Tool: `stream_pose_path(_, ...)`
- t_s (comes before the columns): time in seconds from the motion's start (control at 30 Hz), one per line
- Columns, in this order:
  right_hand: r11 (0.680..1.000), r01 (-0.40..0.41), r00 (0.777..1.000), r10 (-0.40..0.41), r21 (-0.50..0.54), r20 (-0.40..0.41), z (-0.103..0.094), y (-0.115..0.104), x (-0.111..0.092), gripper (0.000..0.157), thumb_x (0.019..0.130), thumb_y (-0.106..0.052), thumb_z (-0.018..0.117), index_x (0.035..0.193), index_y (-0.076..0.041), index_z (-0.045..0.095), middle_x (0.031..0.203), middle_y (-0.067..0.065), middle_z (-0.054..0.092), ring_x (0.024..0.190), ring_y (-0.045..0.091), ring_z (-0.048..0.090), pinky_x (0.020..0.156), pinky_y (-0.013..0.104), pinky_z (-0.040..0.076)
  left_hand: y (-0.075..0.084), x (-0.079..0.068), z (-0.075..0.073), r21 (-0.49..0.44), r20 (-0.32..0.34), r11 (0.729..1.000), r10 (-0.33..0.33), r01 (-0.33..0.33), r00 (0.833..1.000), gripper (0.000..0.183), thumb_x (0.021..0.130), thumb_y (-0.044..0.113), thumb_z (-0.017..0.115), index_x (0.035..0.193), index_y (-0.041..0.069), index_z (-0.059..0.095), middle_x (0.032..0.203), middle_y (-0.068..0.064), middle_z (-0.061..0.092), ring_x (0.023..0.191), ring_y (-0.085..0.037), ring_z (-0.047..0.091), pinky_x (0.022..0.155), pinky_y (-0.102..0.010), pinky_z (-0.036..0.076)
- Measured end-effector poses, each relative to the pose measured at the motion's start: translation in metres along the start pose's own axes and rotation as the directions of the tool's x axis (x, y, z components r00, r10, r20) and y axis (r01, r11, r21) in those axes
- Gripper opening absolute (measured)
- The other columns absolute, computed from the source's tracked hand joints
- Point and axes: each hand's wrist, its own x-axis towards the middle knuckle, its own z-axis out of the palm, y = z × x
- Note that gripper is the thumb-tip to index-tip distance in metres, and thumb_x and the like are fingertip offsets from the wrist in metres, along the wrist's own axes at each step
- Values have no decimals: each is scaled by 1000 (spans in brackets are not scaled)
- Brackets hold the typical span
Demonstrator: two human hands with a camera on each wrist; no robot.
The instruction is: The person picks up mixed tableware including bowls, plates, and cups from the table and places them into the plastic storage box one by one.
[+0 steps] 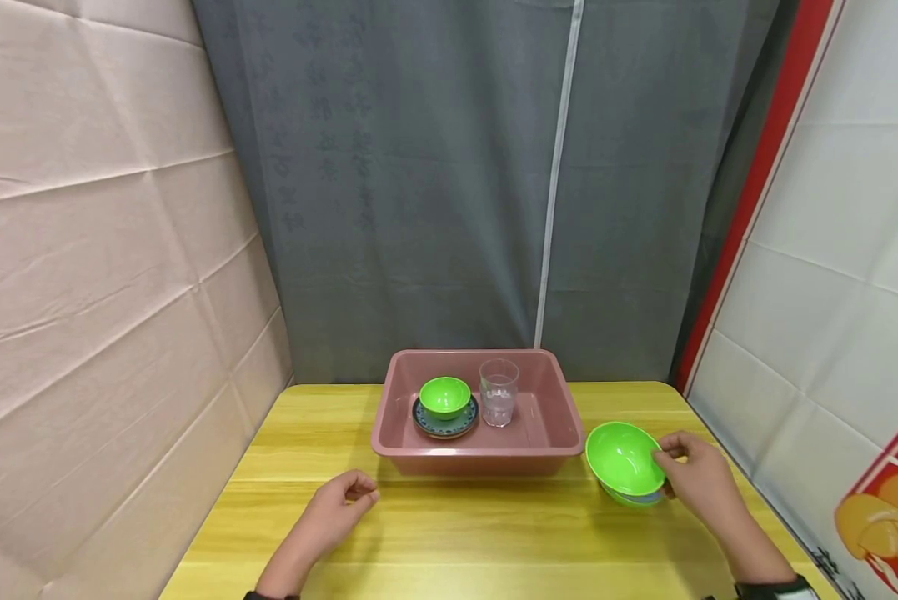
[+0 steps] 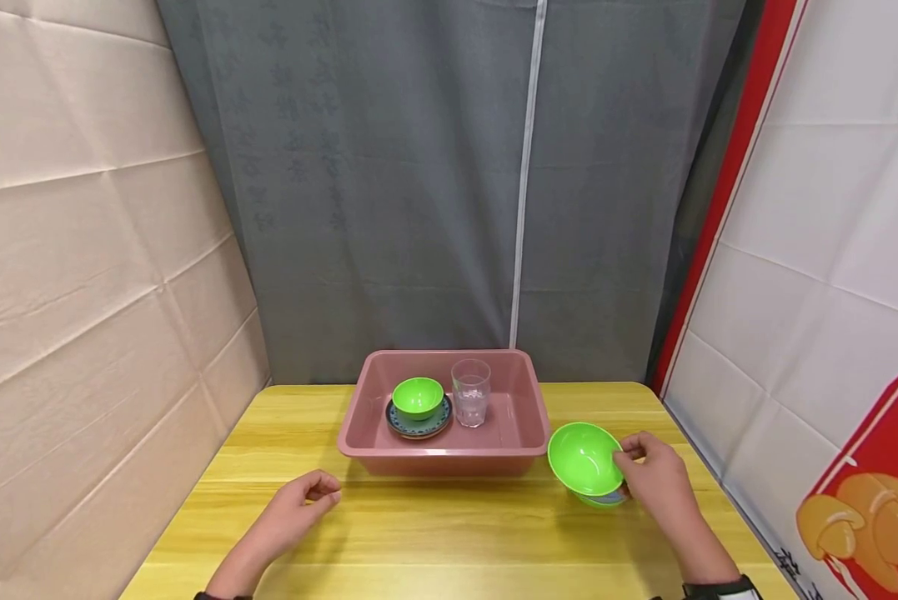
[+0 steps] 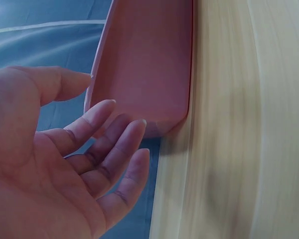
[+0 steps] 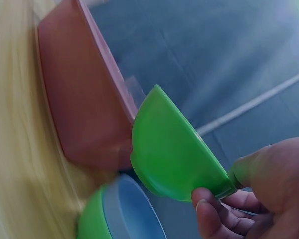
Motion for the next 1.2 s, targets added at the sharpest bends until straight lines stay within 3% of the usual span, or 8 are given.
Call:
stream_pose_path(0.33,993,-13,996,3,116,93,37,-34,-20,14,106,-7,69,114,4,67,99,10,65,62,22,64,54,34,61,25,3,17,-21,20,998,53,-53,998,13,107,24,75,111,11,74,104,2,73,100,-18,67,81,-39,59)
stream_pose_path(0.6,977,23,988,-54,211,141,75,-58,-28,11,103,-3,73,111,4,70,93,8,66,54,25,65,50,36,60,48,6,40,-68,40,990,124,-121,992,10,106,24,76,106,15,74,100,4,72,95,-17,66,78,-33,57)
stream_pose_path(1.03,947,60,969,-131,317,210,119,-79,-37,10,101,-4,77,106,1,69,88,7,69,54,24,62,47,36,58,81,8,71,-141,30,968,214,-208,976,12,105,27,76,102,16,76,96,7,72,87,-9,65,76,-28,56)
stream_pose_path(1.2,948,62,963,-139,313,231,130,-83,-38,9,101,-5,77,103,0,69,86,8,67,55,22,62,48,35,58,89,8,79,-201,19,958,214,-206,977,13,105,27,76,102,14,76,94,5,73,84,-8,66,73,-27,55)
